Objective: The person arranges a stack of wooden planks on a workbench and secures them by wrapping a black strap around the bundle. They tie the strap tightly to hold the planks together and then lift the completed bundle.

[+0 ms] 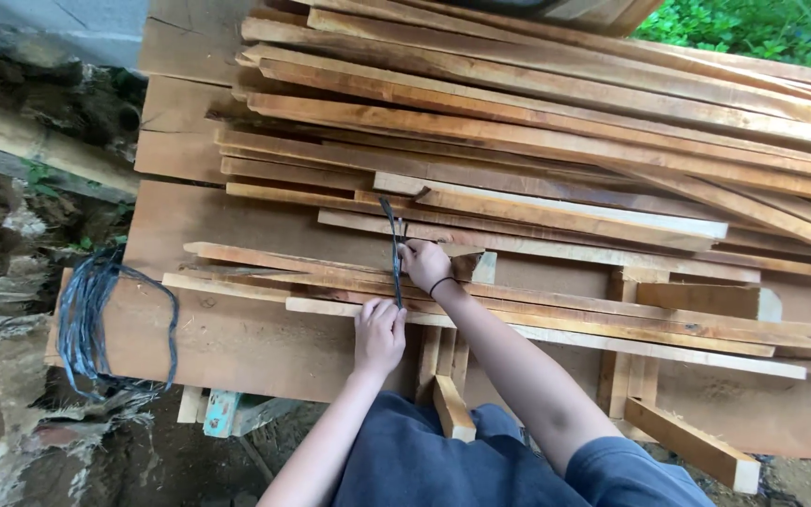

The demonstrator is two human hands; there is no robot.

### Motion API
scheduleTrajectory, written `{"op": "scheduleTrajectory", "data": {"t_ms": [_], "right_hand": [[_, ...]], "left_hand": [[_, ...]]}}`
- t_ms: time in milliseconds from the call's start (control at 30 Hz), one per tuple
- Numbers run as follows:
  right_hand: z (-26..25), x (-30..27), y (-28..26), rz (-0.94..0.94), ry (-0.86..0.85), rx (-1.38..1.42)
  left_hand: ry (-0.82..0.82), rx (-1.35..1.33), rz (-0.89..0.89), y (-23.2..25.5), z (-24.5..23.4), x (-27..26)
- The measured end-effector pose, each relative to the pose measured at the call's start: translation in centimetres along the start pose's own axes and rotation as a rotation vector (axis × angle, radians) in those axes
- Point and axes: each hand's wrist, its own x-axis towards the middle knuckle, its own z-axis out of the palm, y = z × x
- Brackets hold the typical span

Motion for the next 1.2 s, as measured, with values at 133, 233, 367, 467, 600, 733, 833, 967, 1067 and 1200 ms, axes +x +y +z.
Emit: {"op": "scheduleTrajectory", "data": {"t_ms": [133, 233, 367, 467, 600, 733, 833, 967, 1067, 1200], "right_hand": [[-2.3, -2.8, -0.7, -0.091, -0.010, 0.087], [-0.4, -3.2, 0.7, -0.130, -0.058, 0.010], [-0.3, -3.8, -0.3, -0.138, -0.025, 0.159], [-2.0, -4.1, -2.2, -0.109, -0.039, 0.074], [-0.7, -2.5, -1.5, -0.040, -0.027, -0.073], [-0.2, -2.0, -0.6, -0.107, 0.005, 0.043], [-0.4, -2.7, -0.8, -0.096, 0.029, 0.223], [0.2, -1.4, -0.4, -0.160, 0.076, 0.174], [0.2, -0.8, -0.9, -0.178, 0.111, 0.121], [1.4, 0.2, 0.0, -0.144, 0.126, 0.105]], "left_hand": [[0.018, -0.004, 0.003, 0.2, 0.2, 0.3], [0.011, -0.007, -0.008, -0.1, 0.3, -0.1], [0.017, -0.023, -0.012, -0.1, 0.2, -0.1], [0.024, -0.043, -0.002, 0.3, -0.3, 0.1], [0.042, 0.010, 0.004, 0.5, -0.7, -0.2], [0.033, 0.054, -0.018, 0.6, -0.2, -0.4], [0.013, 0.069, -0.048, 0.8, 0.1, -0.7], [-0.016, 0.062, -0.039, 0.5, 0.3, -0.7], [-0.017, 0.051, -0.046, -0.1, 0.2, -0.6], [-0.022, 0.052, -0.105, 0.1, 0.5, -1.1]]}}
